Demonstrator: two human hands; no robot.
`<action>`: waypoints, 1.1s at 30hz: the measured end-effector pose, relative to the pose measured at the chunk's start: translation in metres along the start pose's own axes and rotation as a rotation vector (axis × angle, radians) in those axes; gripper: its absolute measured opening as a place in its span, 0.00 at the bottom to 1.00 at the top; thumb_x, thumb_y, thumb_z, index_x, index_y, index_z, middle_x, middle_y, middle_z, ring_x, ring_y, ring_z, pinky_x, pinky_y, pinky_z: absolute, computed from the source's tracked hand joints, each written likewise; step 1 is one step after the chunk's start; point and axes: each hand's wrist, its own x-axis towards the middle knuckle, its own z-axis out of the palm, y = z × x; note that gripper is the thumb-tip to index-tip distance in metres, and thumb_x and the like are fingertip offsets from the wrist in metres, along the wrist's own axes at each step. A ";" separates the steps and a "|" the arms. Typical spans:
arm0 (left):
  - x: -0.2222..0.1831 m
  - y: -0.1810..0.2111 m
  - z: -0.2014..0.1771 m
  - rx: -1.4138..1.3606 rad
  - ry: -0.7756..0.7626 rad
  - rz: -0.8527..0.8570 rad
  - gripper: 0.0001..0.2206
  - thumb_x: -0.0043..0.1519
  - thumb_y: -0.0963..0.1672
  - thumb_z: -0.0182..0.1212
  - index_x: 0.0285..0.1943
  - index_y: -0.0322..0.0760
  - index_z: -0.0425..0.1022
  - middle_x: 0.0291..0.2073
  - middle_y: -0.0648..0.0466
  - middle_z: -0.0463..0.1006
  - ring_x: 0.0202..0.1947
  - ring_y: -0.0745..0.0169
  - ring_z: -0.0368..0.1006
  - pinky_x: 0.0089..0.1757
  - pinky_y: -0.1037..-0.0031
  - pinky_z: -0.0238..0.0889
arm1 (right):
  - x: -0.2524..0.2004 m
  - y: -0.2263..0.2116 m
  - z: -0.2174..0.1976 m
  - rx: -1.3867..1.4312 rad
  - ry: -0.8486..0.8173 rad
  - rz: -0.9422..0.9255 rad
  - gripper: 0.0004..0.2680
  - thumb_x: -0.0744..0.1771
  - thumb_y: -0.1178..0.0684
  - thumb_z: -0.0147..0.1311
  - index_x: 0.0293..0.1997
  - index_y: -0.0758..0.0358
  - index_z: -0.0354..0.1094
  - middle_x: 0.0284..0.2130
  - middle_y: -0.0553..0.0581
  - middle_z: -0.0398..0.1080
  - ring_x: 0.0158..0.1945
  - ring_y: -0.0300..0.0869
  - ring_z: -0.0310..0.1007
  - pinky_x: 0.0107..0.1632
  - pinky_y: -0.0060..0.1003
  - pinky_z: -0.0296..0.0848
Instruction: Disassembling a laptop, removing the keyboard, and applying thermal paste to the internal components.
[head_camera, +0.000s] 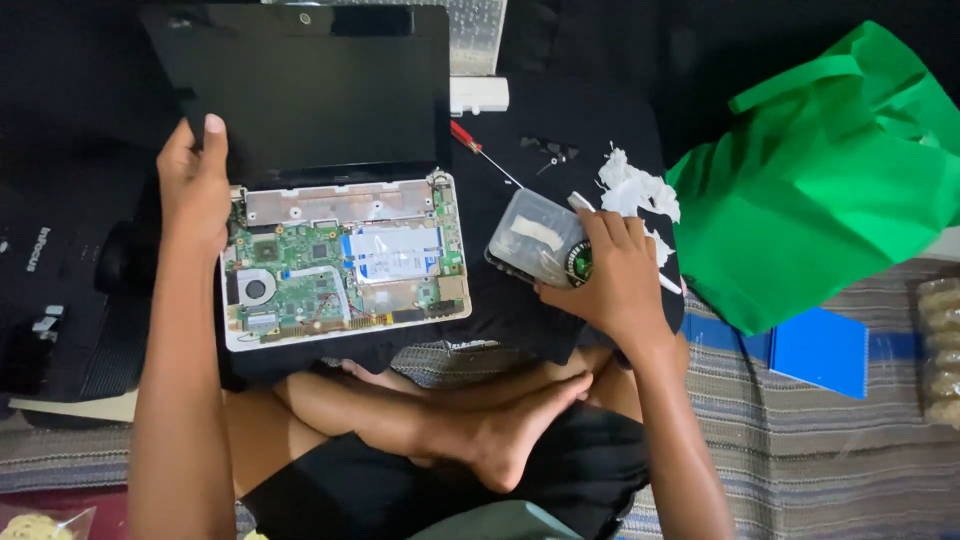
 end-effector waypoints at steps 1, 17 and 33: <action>-0.001 0.000 0.000 0.006 0.001 -0.021 0.17 0.76 0.53 0.46 0.62 0.40 0.71 0.48 0.62 0.73 0.48 0.77 0.66 0.51 0.79 0.64 | -0.003 0.000 -0.001 0.030 0.029 -0.057 0.37 0.57 0.39 0.73 0.70 0.64 0.60 0.55 0.61 0.65 0.56 0.59 0.61 0.53 0.54 0.63; -0.011 -0.042 -0.013 0.273 -0.013 0.345 0.08 0.83 0.42 0.46 0.51 0.33 0.57 0.42 0.49 0.64 0.46 0.61 0.63 0.49 0.69 0.59 | -0.115 -0.032 0.103 -0.012 0.147 -0.204 0.07 0.68 0.58 0.49 0.30 0.56 0.56 0.21 0.54 0.58 0.16 0.45 0.59 0.17 0.43 0.52; 0.011 -0.038 -0.026 0.298 0.008 0.457 0.13 0.87 0.44 0.40 0.57 0.25 0.64 0.50 0.42 0.71 0.52 0.54 0.67 0.52 0.64 0.61 | -0.171 -0.021 0.134 0.036 -0.124 -0.186 0.06 0.62 0.59 0.51 0.26 0.53 0.57 0.13 0.51 0.61 0.13 0.48 0.56 0.26 0.51 0.50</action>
